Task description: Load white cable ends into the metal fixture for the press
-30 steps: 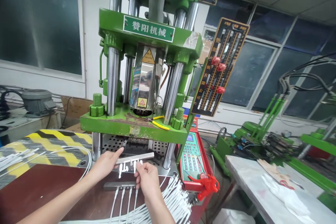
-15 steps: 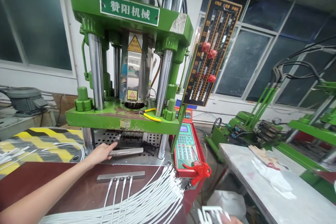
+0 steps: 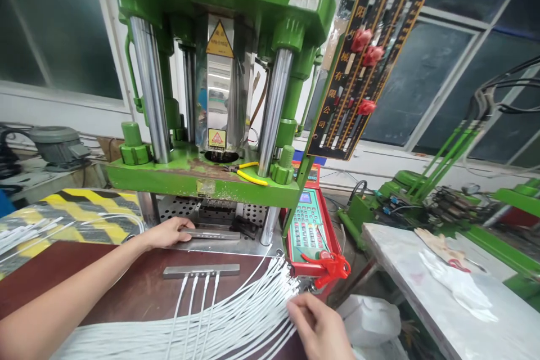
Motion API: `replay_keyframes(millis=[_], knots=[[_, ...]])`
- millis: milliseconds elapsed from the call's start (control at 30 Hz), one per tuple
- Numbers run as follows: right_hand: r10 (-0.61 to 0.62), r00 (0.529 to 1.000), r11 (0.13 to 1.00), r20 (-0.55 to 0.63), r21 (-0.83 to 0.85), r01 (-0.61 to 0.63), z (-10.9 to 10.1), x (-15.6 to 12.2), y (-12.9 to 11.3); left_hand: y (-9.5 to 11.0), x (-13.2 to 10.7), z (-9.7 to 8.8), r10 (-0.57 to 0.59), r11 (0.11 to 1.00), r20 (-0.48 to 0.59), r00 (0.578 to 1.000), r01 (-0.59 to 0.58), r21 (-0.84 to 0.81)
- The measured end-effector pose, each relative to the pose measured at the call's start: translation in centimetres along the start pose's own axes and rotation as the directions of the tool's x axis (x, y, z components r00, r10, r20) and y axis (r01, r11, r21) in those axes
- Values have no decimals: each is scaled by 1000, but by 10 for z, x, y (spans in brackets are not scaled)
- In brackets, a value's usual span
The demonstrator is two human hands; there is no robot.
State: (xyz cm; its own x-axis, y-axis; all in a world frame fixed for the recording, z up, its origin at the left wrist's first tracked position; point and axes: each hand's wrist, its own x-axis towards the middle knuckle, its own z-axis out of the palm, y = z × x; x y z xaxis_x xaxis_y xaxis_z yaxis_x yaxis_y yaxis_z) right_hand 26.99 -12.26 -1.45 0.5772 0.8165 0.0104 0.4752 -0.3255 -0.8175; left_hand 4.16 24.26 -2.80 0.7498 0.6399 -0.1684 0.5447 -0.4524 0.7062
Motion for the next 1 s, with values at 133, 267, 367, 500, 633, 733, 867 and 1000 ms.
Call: replay_keyframes(millis=[133, 267, 367, 500, 633, 733, 867, 1000], knots=[[-307, 943, 931, 128, -166, 326, 48, 40, -50, -9, 7, 3, 56, 996, -55, 997, -52, 79], [-407, 876, 824, 260, -310, 475, 73, 72, -65, -5, -3, 3, 95, 989, -138, 986, -78, 125], [-393, 858, 786, 332, -363, 501, 81, 87, -61, 3, -30, -1, 117, 983, -169, 979, -90, 160], [-365, 858, 801, 360, -348, 487, 86, 95, -48, 8, -73, 5, 76, 985, 44, 996, -82, 152], [-356, 865, 831, 353, -303, 466, 90, 93, -42, 9, -95, 18, 45, 985, 94, 995, -59, 161], [-360, 862, 832, 357, -295, 469, 88, 92, -46, 10, -96, 19, 62, 989, 86, 994, -73, 131], [-391, 861, 832, 326, -276, 482, 80, 108, -61, 9, -81, 5, 48, 999, 64, 997, -47, -15], [-304, 931, 930, 203, -149, 336, 84, 156, -74, 6, -32, -13, 5, 984, -57, 998, -15, -178]])
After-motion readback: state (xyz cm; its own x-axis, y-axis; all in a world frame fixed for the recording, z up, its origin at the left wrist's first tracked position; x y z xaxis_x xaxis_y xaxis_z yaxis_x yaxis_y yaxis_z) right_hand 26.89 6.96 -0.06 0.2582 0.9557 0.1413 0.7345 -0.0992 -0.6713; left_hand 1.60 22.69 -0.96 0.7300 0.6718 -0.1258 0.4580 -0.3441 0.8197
